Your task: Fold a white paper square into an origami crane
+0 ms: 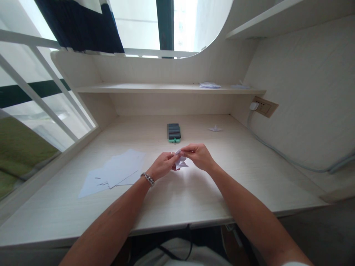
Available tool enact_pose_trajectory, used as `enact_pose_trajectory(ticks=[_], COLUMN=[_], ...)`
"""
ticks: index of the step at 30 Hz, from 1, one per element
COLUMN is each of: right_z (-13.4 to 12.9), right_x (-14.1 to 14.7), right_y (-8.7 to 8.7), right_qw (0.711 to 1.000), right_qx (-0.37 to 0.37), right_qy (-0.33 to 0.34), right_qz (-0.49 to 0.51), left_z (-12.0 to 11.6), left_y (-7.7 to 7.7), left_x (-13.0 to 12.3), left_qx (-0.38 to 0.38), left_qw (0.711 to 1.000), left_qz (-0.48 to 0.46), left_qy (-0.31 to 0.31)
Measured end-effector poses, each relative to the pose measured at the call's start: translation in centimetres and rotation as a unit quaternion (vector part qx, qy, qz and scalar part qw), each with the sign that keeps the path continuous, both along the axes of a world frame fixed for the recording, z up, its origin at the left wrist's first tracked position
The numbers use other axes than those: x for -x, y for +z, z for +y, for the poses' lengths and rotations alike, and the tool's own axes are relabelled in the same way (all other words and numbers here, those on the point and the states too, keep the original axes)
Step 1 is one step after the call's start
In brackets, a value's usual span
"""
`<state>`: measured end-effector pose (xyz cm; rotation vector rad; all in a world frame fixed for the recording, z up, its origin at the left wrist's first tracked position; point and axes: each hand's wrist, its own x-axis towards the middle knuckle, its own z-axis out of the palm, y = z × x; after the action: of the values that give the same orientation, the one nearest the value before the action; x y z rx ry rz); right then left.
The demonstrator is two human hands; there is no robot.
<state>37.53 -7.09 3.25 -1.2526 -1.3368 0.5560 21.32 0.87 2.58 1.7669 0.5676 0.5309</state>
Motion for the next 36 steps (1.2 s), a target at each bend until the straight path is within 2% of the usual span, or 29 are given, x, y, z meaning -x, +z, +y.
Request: enact_pose_trajectory(ticks=[2,4,9,19,21,26,32,36], right_z=[0.0,-0.1,-0.2,-0.2,-0.1,-0.2,-0.2,-0.2], right_x=[-0.1,-0.2,-0.3,-0.4,-0.4,-0.1,0.3,0.5], right_y=[0.0,0.0,-0.1,-0.2,-0.2,0.1,0.2,0.0], right_qw=[1.0,0.998,0.993,0.987,0.988,0.996,0.999,1.0], right_qx=[0.009,0.03,0.092,0.14,0.136,0.085,0.03,0.02], right_qy=[0.009,0.031,0.063,0.08,0.068,0.022,-0.013,-0.009], right_qz=[0.018,0.035,0.026,-0.018,-0.014,0.008,0.003,0.005], left_z=[-0.2,-0.4,-0.5,0.1,0.2,-0.2,-0.8,-1.0], left_y=[0.4,0.8,0.9,1.0,1.0,1.1,1.2,0.8], left_x=[0.2,0.4,0.6,1.1,0.8,0.5,0.6,0.2], left_qx=[-0.076,-0.107,-0.113,-0.102,-0.074,0.067,0.2,0.213], left_qw=[0.997,0.991,0.987,0.994,0.995,0.993,0.98,0.976], left_qz=[-0.018,-0.06,-0.1,-0.047,-0.063,-0.067,-0.018,-0.043], left_qy=[0.022,0.052,0.059,0.01,0.02,0.064,-0.008,-0.007])
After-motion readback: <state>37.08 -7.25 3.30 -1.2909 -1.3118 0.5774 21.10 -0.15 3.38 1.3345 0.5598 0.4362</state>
